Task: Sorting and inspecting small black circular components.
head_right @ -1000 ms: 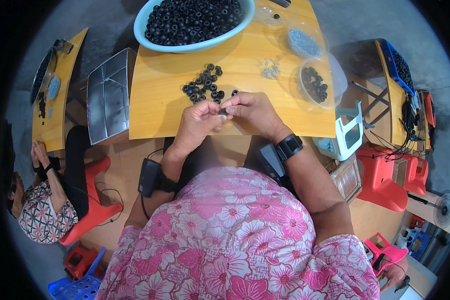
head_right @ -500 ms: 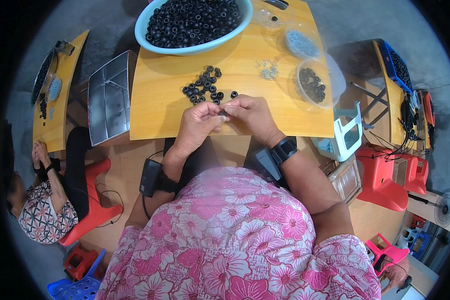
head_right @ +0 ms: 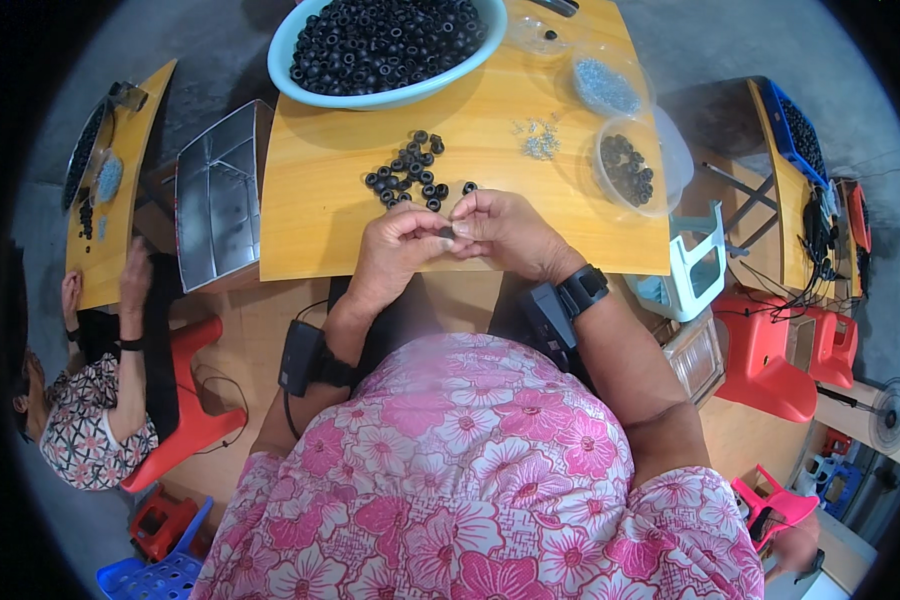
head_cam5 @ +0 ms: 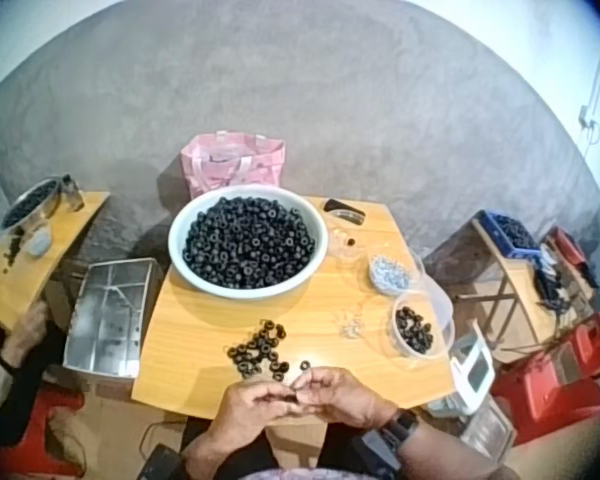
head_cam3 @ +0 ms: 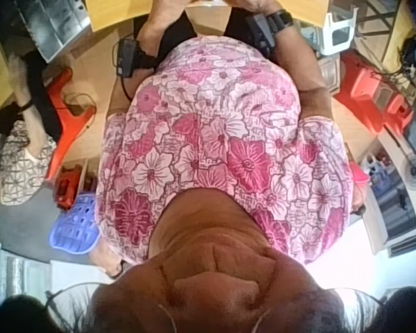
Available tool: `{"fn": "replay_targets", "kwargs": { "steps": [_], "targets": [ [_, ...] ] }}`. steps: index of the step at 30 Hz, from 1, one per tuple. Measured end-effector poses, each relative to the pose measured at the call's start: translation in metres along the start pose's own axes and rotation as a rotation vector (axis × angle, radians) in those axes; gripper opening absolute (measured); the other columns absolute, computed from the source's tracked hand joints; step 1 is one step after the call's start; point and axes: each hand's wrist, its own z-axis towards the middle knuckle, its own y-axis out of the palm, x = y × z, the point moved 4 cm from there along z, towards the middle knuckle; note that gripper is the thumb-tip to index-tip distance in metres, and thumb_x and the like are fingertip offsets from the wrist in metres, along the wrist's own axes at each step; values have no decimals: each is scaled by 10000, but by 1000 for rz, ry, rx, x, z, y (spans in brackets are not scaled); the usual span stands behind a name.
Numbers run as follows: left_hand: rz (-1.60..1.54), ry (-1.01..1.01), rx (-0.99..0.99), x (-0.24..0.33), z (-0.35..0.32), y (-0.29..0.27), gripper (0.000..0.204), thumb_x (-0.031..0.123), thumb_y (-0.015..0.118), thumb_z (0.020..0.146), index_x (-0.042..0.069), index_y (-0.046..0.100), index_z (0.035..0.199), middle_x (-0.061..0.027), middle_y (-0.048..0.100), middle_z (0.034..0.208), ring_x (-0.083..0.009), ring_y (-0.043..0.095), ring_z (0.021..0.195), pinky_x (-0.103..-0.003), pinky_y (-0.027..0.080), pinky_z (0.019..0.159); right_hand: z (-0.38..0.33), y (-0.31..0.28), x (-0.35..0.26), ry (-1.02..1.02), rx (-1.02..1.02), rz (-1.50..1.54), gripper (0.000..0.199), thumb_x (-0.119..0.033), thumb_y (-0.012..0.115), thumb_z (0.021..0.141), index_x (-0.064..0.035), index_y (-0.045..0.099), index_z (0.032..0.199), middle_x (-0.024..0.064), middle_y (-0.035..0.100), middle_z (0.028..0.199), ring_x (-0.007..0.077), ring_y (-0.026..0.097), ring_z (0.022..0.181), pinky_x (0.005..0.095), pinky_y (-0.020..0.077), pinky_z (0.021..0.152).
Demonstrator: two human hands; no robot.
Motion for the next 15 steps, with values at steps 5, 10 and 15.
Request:
{"fn": "replay_targets", "kwargs": {
  "steps": [5, 10, 15],
  "targets": [
    [56, -25, -10, 1, 0, 0, 167, 7, 727, 765, 4, 702, 930, -29, 557, 922, -103, 570, 822, -229, 486, 757, 1, 1, -1, 36, -31, 32, 233, -106, 634, 902, -9, 539, 1091, 84, 622, 932, 177, 645, 837, 312, 561, 774],
    [49, -47, 0, 0, -1, 0, 164, 11, 727, 766, 5, 704, 929, -34, 550, 926, -103, 567, 825, -227, 488, 758, -1, 9, -7, 74, -48, 27, 279, -119, 659, 881, -13, 534, 1106, 84, 610, 952, 173, 639, 830, 308, 555, 769],
    [117, -16, -9, 6, -1, 1, 164, 28, 741, 756, 16, 712, 917, -19, 559, 877, -95, 554, 788, -226, 467, 713, 1, 3, 0, 6, -83, 56, 286, -110, 663, 877, -20, 535, 1117, 67, 606, 943, 144, 615, 795, 259, 513, 730]
  ]
}}
